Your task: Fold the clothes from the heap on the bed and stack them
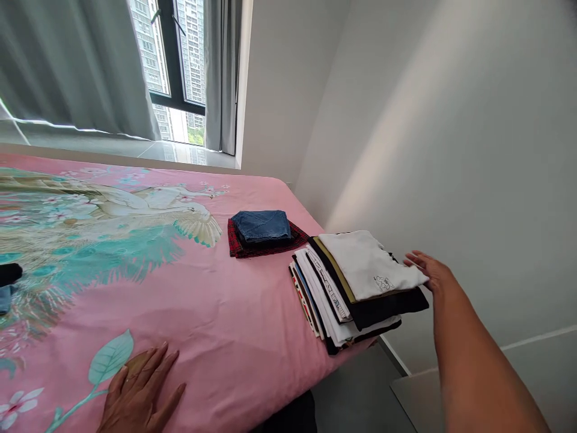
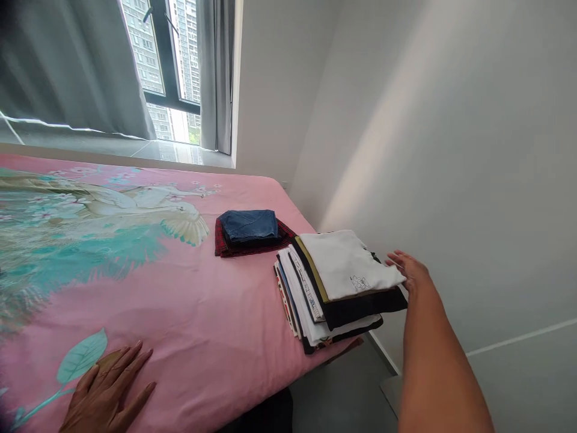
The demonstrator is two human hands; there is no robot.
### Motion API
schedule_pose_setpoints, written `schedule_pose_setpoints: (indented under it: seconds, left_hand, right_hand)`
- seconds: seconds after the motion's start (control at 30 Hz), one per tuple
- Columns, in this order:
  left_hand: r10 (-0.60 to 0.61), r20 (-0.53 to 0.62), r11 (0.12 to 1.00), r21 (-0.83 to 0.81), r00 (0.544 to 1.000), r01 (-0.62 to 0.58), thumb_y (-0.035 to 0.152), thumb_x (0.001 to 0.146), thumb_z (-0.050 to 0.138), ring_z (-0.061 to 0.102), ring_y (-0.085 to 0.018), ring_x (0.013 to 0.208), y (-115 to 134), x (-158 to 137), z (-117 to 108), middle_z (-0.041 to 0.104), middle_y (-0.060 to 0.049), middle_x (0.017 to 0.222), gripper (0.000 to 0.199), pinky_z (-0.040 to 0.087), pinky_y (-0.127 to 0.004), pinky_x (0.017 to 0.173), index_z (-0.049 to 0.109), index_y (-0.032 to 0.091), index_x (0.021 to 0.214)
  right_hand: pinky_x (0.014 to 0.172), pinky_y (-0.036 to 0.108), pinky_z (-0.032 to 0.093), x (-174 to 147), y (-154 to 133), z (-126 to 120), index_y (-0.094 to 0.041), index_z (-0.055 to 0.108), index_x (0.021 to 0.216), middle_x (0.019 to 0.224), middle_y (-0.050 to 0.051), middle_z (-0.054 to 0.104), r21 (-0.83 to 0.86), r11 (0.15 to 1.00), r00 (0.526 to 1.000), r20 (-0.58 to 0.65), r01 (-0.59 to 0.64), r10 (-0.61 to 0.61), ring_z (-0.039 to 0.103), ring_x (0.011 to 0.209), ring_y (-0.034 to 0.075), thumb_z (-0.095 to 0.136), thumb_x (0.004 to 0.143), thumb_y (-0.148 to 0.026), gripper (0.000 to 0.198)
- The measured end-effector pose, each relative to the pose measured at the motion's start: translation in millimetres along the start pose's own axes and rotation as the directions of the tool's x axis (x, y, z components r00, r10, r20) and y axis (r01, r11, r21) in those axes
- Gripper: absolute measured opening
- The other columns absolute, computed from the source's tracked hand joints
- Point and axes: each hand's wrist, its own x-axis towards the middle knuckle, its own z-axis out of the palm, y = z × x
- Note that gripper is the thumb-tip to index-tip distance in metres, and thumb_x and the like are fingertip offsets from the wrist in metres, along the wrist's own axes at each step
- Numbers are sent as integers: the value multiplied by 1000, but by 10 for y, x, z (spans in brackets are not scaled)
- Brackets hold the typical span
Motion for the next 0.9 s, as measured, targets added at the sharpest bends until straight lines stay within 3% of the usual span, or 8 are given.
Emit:
schedule_pose_setpoints:
  seconds: [0.1, 0.17, 0.23, 0.37, 0.6, 0.67, 0.83, 0.9]
  left_hand:
    - [5, 4, 1000, -7, 1000, -5, 54, 74, 50, 35, -28, 133, 9, 2, -9, 47, -6, 140, 62, 14, -47, 113, 53, 25, 129]
    - [18, -9, 1000, -1, 1000, -18, 55, 74, 50, 35, -29, 132, 10, 8, -8, 48, -6, 139, 62, 14, -47, 113, 54, 23, 127]
    - [28, -15, 1000, 14, 999, -28, 55, 74, 50, 36, -29, 132, 5, 15, -4, 48, -7, 139, 61, 14, -47, 113, 56, 22, 126]
    - [35, -11, 999, 35, 999, -34, 56, 73, 51, 36, -28, 132, -3, 17, -5, 48, -7, 139, 62, 15, -46, 113, 56, 22, 126]
    - [11, -22, 999, 43, 1000, -10, 54, 75, 51, 36, -27, 132, 28, -3, -44, 49, -5, 138, 59, 14, -46, 113, 56, 25, 126]
    - [14, -31, 999, 41, 999, -13, 53, 75, 51, 37, -27, 131, 33, -3, -49, 50, -6, 138, 58, 14, -46, 113, 56, 25, 126]
    - [32, -53, 999, 15, 998, -31, 53, 75, 52, 37, -28, 131, 30, 6, -45, 50, -7, 137, 59, 15, -47, 113, 57, 23, 125]
    - [32, -53, 999, 8, 998, -31, 53, 75, 52, 37, -28, 131, 28, 5, -42, 50, -7, 138, 59, 15, -47, 113, 57, 23, 125]
  right_hand:
    - [68, 34, 54, 120, -72, -22, -16, 57, 112, 100, 14, 64, 131, 983, 990, -28, -132, 136, 64, 78, 18, 41, 90, -40, 37]
    - [78, 36, 53, 96, -281, 62, -19, 59, 111, 108, 13, 64, 200, 975, 996, 22, -93, 91, 63, 92, 20, 47, 83, -43, 39]
    - [91, 37, 48, 9, -564, 249, -21, 64, 105, 110, 7, 65, 149, 986, 982, 157, 79, -103, 59, 104, 20, 50, 81, -47, 38]
    - [111, 40, 27, -222, -1010, 796, -23, 63, 114, 124, 2, 59, -86, 859, 801, 417, 505, -429, 44, 124, 22, 39, 87, -48, 44]
    - [109, 62, 16, -427, -1106, 1292, -34, 29, 143, 151, -2, 25, -337, 761, 686, 702, 555, -189, 19, 139, 30, 21, 89, -65, 63]
    - [109, 62, 16, -381, -1084, 1245, -35, 28, 143, 151, -2, 25, -346, 759, 693, 696, 552, -186, 17, 140, 31, 21, 87, -68, 66]
    - [109, 61, 16, -230, -915, 1139, -32, 30, 144, 151, -2, 25, -446, 803, 822, 563, 396, -92, 17, 139, 33, 17, 87, -69, 69]
    - [108, 62, 18, -212, -853, 1160, -31, 30, 143, 151, -1, 24, -470, 805, 821, 570, 362, -36, 18, 139, 34, 17, 86, -71, 71]
